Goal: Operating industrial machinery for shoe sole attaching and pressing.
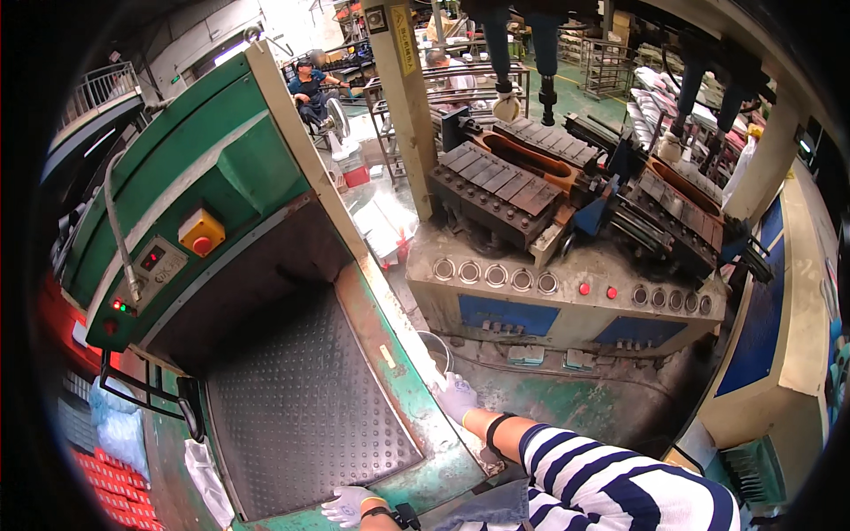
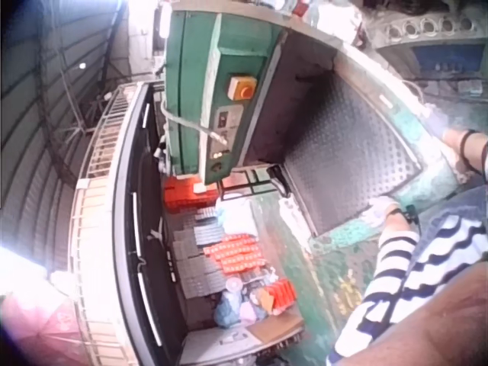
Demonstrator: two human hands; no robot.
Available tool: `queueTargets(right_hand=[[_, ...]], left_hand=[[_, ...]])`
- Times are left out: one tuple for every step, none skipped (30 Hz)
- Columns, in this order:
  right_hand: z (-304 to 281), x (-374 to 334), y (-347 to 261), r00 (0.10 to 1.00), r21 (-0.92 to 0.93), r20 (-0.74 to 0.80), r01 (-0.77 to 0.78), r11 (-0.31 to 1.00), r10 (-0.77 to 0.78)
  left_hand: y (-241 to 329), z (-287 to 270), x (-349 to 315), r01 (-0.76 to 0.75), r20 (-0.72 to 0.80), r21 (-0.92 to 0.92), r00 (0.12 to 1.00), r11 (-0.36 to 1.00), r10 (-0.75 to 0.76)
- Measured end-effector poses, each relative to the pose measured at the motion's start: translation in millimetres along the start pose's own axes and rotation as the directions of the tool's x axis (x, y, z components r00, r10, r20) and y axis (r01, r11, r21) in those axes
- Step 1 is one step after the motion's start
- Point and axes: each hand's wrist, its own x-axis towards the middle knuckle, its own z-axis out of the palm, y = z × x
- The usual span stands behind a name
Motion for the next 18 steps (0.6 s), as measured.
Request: queueTargets(right_hand=[[-0.8, -0.5, 0.8, 1.0, -0.001, 0.013, -0.024, 1.0, 0.024], [-1.9, 0.2, 1.4, 1.0, 0.008, -0.005, -0.001, 1.0, 0.001], [-2.9, 1.6, 2.0, 0.999, 0.025, 0.033, -0.009, 1.0, 0.008], [-3.1, 1.5, 2.6, 0.996, 0.036, 0.079, -0.037, 0.999, 0.034], [-3.0, 0.9, 3.0, 0.997, 0.042, 0.078, -0.018, 0.999, 0.014], [-3.4, 1.3, 2.9, 0.997, 0.061, 0.071, -0.006, 0.998, 0.002], [-3.9, 1.1, 2.9, 0.998, 0.075, 0.067, -0.02, 0.997, 0.015], [-4.3, 0.1, 2.7, 0.998, 0.085, 0.066, 0.003, 0.996, -0.009], [-4.9, -1.1, 2.1, 0.999, 0.084, 0.023, 0.046, 0.995, -0.048], [-5.9, -2.5, 1.9, 0.998, 0.067, 0.001, 0.064, 0.996, -0.065], [-7.2, -4.0, 2.0, 0.996, 0.075, -0.014, 0.088, 0.993, -0.087], [-8.7, -5.2, 1.6, 0.981, 0.011, -0.025, 0.193, 0.981, -0.192], [-10.3, -6.3, 1.4, 0.96, -0.067, -0.025, 0.276, 0.959, -0.279], [-11.4, -7.9, 1.1, 0.943, -0.168, 0.01, 0.329, 0.929, -0.332], [-12.6, -9.3, 0.9, 0.927, -0.137, -0.021, 0.368, 0.92, -0.374], [-13.3, -9.8, -0.2, 0.936, -0.144, 0.016, 0.351, 0.925, -0.352], [-14.0, -9.7, -1.2, 0.944, -0.168, 0.055, 0.329, 0.929, -0.324], [-14.5, -9.6, -2.0, 0.938, -0.153, 0.06, 0.347, 0.925, -0.342]], left_hand=[[-0.2, -0.1, 0.0, 0.003, -0.006, -0.013, 1.0, 1.0, -0.003], [0.2, 0.2, -0.4, 0.008, -0.005, -0.02, 1.0, 1.0, -0.008], [0.8, 0.6, -1.1, 0.006, -0.007, -0.018, 1.0, 1.0, -0.006], [1.3, 0.5, -1.2, -0.006, -0.019, -0.003, 1.0, 1.0, 0.005], [1.0, -0.3, -1.6, -0.015, -0.003, -0.001, 1.0, 1.0, 0.015], [0.7, -1.7, -2.7, -0.014, -0.034, 0.012, 0.999, 1.0, 0.015], [1.2, -4.0, -3.7, -0.006, 0.004, 0.023, 1.0, 1.0, 0.006], [1.4, -6.9, -5.1, 0.0, 0.042, 0.034, 0.999, 0.999, -0.002], [2.2, -10.1, -6.5, 0.0, 0.039, 0.037, 0.999, 0.999, -0.002], [3.0, -13.4, -7.7, -0.007, 0.062, 0.029, 0.998, 1.0, 0.005], [2.1, -16.4, -8.7, -0.007, 0.074, 0.017, 0.997, 1.0, 0.005], [3.9, -18.7, -9.4, 0.008, 0.076, 0.02, 0.997, 1.0, -0.01], [3.9, -20.3, -10.2, 0.015, 0.063, 0.026, 0.998, 1.0, -0.017], [4.5, -20.3, -10.9, 0.013, 0.056, 0.005, 0.998, 1.0, -0.013], [2.8, -20.2, -10.4, 0.009, 0.042, -0.026, 0.999, 1.0, -0.008], [2.5, -19.1, -9.6, 0.018, 0.019, -0.059, 1.0, 0.998, -0.017], [2.3, -17.1, -9.1, 0.029, 0.003, -0.06, 1.0, 0.998, -0.029], [1.7, -14.8, -8.2, 0.015, -0.024, -0.087, 1.0, 0.996, -0.017]])
